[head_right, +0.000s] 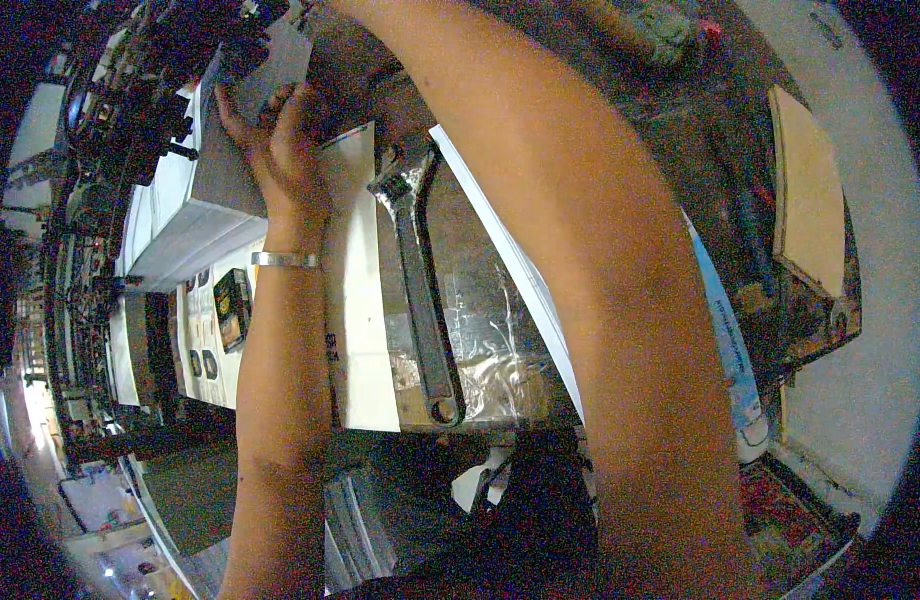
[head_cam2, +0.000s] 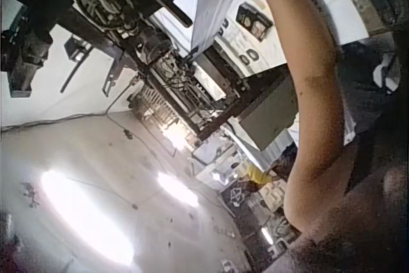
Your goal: The person organizes printed paper sheets from a stacker, folds a booklet cover, and checks the alignment of pages while standing by a printing machine.
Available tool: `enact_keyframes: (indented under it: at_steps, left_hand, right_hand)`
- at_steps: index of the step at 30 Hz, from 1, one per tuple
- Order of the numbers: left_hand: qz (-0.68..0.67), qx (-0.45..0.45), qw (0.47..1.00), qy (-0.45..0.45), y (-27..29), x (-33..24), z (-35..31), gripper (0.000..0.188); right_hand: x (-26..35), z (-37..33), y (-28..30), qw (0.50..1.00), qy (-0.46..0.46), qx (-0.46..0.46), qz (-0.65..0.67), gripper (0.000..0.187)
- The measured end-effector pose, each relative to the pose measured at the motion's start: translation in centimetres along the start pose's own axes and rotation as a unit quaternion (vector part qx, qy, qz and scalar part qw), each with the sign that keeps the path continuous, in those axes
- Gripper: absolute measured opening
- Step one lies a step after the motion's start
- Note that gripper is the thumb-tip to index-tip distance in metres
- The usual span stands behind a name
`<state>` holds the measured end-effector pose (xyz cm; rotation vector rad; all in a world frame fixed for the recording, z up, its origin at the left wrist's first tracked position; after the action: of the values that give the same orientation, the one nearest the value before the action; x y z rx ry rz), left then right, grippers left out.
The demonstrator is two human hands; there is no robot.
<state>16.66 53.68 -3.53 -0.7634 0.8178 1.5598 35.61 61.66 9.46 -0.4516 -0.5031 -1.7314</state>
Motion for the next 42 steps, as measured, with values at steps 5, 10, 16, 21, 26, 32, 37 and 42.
enact_keyframes:
  at_steps: [5,10,16,21,26,32,37,42]
  left_hand:
    - [0.009,0.008,1.000,0.008,-0.2,-0.2,0.1,0.098]
    - [-0.002,0.005,1.000,0.003,0.0,-0.1,0.1,0.099]
    - [0.001,0.011,1.000,0.008,-0.2,0.1,0.3,0.100]
    - [-0.017,0.005,1.000,0.008,0.0,0.6,0.3,0.101]
    - [-0.026,0.001,1.000,0.006,0.0,0.8,0.4,0.103]
    - [-0.018,-0.003,1.000,0.014,0.2,0.9,0.3,0.103]
    - [0.014,-0.004,1.000,0.008,0.2,0.6,0.4,0.102]
    - [0.015,0.002,1.000,0.004,0.2,0.4,0.3,0.102]
  right_hand:
    - [-0.2,0.2,-0.1,1.000,-0.006,0.002,-0.023,0.030]
    - [0.2,-0.1,-0.3,0.999,-0.033,0.022,-0.016,0.029]
    - [0.2,-0.1,-0.1,0.999,-0.029,0.018,-0.036,0.030]
    - [0.0,0.0,-0.2,0.996,-0.057,0.026,-0.056,0.029]
    - [0.2,-0.2,0.1,0.997,-0.039,0.004,-0.059,0.028]
    - [0.1,-0.1,-0.2,0.996,-0.055,0.016,-0.066,0.028]
    - [0.3,-0.2,-0.1,0.996,-0.051,0.014,-0.065,0.028]
    - [0.3,-0.1,-0.1,0.995,-0.054,0.021,-0.076,0.029]
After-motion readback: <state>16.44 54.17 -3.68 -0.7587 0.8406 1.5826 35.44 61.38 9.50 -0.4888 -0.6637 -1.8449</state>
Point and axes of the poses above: each hand's wrist, its own z-axis towards the middle knuckle, its own y-axis out of the back of the hand, x = y × z, the point moved 10 cm from there along z, towards the middle knuckle, and after that the axes turned 14 degrees about x, right-handed, at the moved point
